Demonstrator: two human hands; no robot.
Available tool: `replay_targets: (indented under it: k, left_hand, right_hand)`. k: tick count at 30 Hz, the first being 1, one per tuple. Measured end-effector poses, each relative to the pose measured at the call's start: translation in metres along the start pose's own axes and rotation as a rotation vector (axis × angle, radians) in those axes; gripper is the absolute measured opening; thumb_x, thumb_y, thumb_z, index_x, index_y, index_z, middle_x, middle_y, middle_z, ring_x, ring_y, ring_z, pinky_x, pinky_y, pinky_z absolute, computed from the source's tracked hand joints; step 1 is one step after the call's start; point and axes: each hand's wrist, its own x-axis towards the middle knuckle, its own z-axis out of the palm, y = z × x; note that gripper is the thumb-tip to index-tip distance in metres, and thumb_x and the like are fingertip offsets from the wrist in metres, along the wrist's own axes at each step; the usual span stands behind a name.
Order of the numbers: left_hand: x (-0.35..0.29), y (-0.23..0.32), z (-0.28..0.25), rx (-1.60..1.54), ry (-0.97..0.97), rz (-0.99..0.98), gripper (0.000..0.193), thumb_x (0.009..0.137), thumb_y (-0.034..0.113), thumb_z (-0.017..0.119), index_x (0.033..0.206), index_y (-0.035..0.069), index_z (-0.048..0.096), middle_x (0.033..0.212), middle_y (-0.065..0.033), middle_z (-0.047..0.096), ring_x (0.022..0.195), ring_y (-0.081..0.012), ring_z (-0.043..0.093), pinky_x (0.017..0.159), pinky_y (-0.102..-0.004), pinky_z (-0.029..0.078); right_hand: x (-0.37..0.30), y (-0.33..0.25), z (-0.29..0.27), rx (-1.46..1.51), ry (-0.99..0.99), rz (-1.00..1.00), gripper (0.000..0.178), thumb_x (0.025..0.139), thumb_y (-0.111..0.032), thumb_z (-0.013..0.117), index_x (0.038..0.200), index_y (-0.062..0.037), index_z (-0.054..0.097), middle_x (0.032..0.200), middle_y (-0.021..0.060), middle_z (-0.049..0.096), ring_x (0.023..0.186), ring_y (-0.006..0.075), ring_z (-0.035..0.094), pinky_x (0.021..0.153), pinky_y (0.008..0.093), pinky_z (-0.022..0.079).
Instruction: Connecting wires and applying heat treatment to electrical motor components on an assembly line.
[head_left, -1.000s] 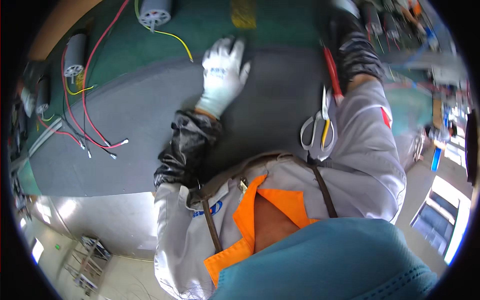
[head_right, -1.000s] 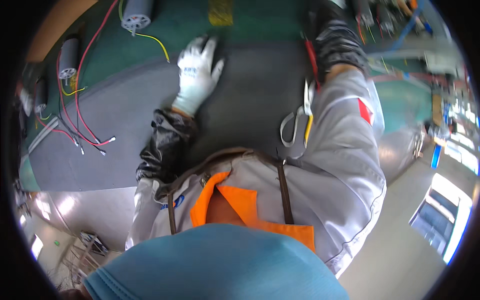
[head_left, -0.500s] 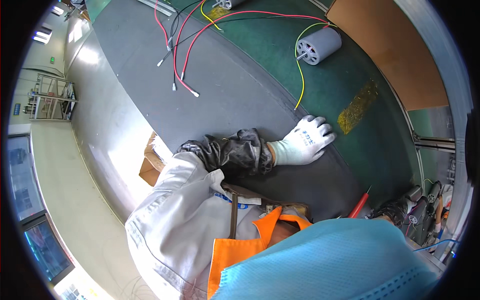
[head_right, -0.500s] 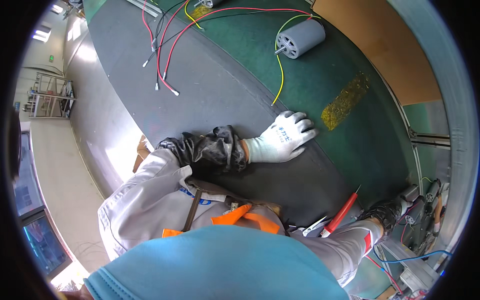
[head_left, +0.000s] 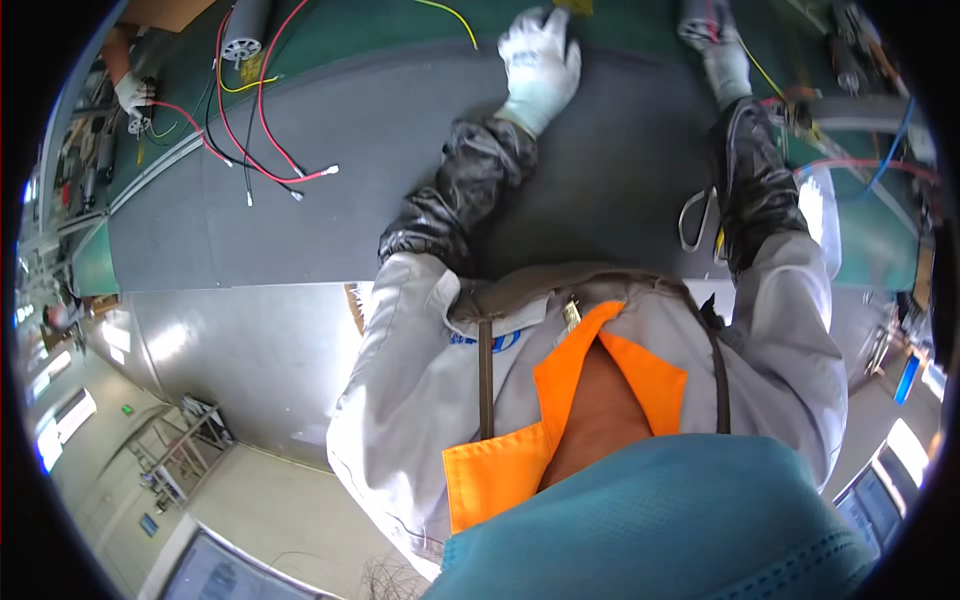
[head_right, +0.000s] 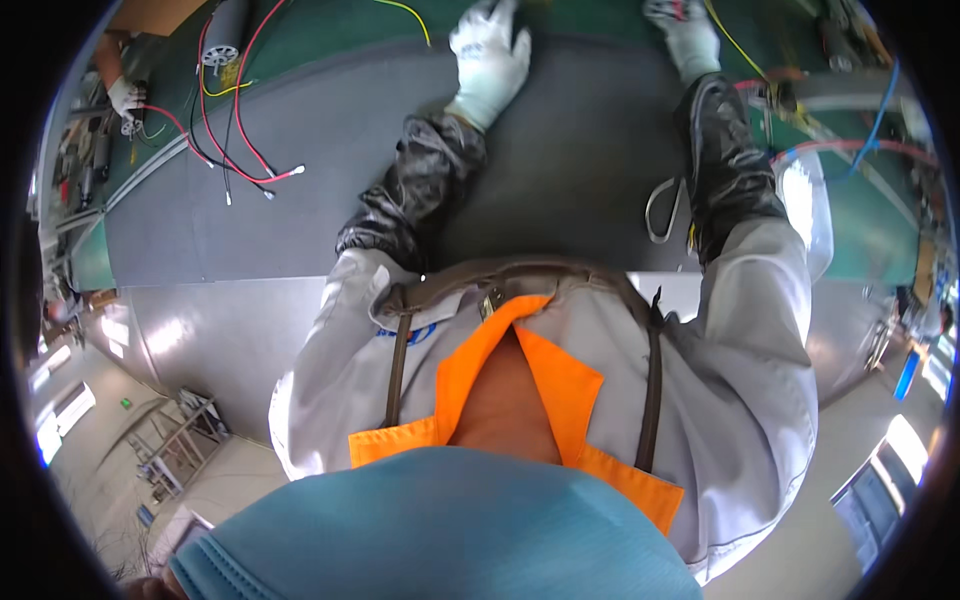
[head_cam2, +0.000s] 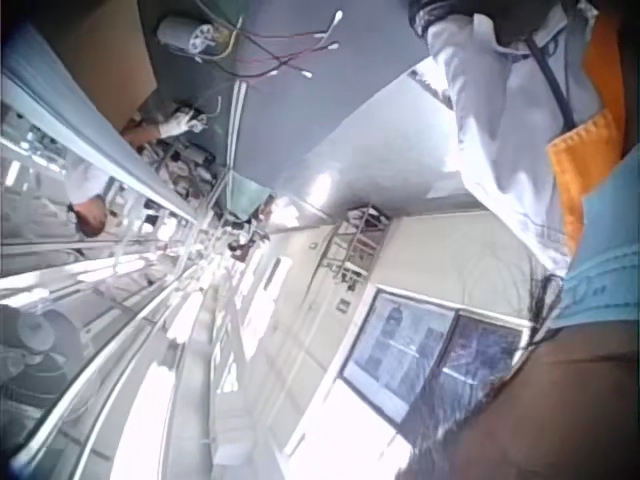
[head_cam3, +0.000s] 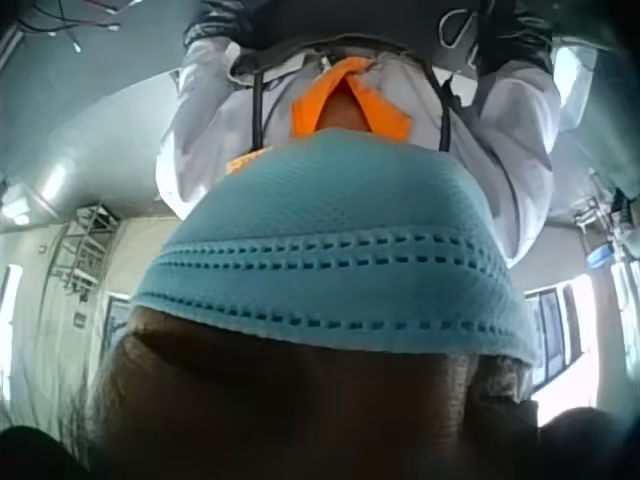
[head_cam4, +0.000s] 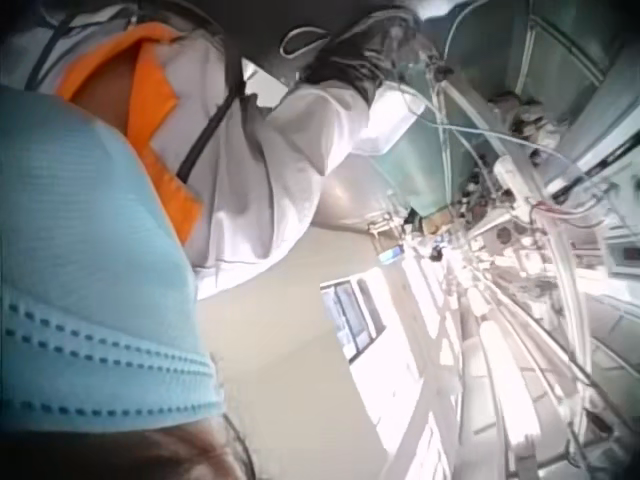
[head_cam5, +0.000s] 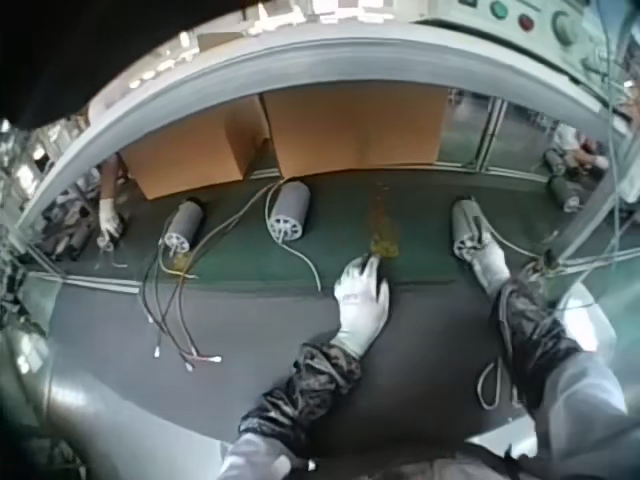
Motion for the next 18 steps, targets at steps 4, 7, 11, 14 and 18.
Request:
replay_targets:
  k: [4,7,11,14,18]
  left_hand:
    - [-0.013,0.011,-0.023,-0.264,0.115,0.153,0.057,0.097,0.019,0.064,0.148,0.002,0.047,0.143,-0.0248,0.052,0.133,-0.0438,0.048,0.111,-0.0497,0.04]
    - [-0.048,0.026,-0.045,-0.295,-0.058,0.223,0.053,0.097,0.014,0.062,0.146,0.0,0.048,0.142,-0.0254,0.052,0.132,-0.0434,0.048,0.111,-0.0497,0.04]
    - [-0.1,0.025,-0.092,-0.286,-0.025,0.241,0.041,0.097,0.001,0.052,0.137,-0.009,0.053,0.14,-0.0265,0.054,0.127,-0.0438,0.051,0.111,-0.0484,0.042]
    - [-0.118,0.021,-0.098,-0.284,-0.062,0.219,0.038,0.098,0.003,0.052,0.134,-0.01,0.054,0.141,-0.0274,0.053,0.127,-0.045,0.051,0.111,-0.0496,0.042]
    - [-0.108,0.034,-0.095,-0.203,-0.062,0.309,0.038,0.098,0.008,0.054,0.133,-0.006,0.055,0.133,-0.0273,0.057,0.121,-0.0446,0.054,0.106,-0.0488,0.045]
  right_hand:
    - [-0.184,-0.097,0.059,-0.258,-0.184,0.073,0.036,0.094,-0.03,0.069,0.128,-0.0159,0.067,0.109,0.019,0.073,0.096,0.0379,0.071,0.082,0.0457,0.055]
    - [-0.276,-0.15,0.051,-0.601,-0.478,-0.215,0.036,0.094,-0.018,0.064,0.13,-0.0207,0.068,0.095,0.0133,0.071,0.083,0.0393,0.068,0.073,0.0499,0.055]
    - [-0.301,-0.228,0.033,-0.721,-0.252,-0.589,0.046,0.09,-0.008,0.062,0.133,-0.0247,0.068,0.083,0.0093,0.067,0.074,0.0311,0.066,0.066,0.0451,0.054]
    - [-0.26,-0.232,0.059,-0.956,-0.173,-1.065,0.04,0.095,-0.017,0.055,0.134,-0.0189,0.063,0.111,0.011,0.065,0.105,0.0309,0.06,0.093,0.0499,0.043]
    - [-0.23,-0.199,0.06,-1.209,-0.253,-0.937,0.039,0.093,-0.021,0.051,0.128,-0.0101,0.063,0.121,0.0124,0.064,0.137,0.0322,0.049,0.123,0.0576,0.024]
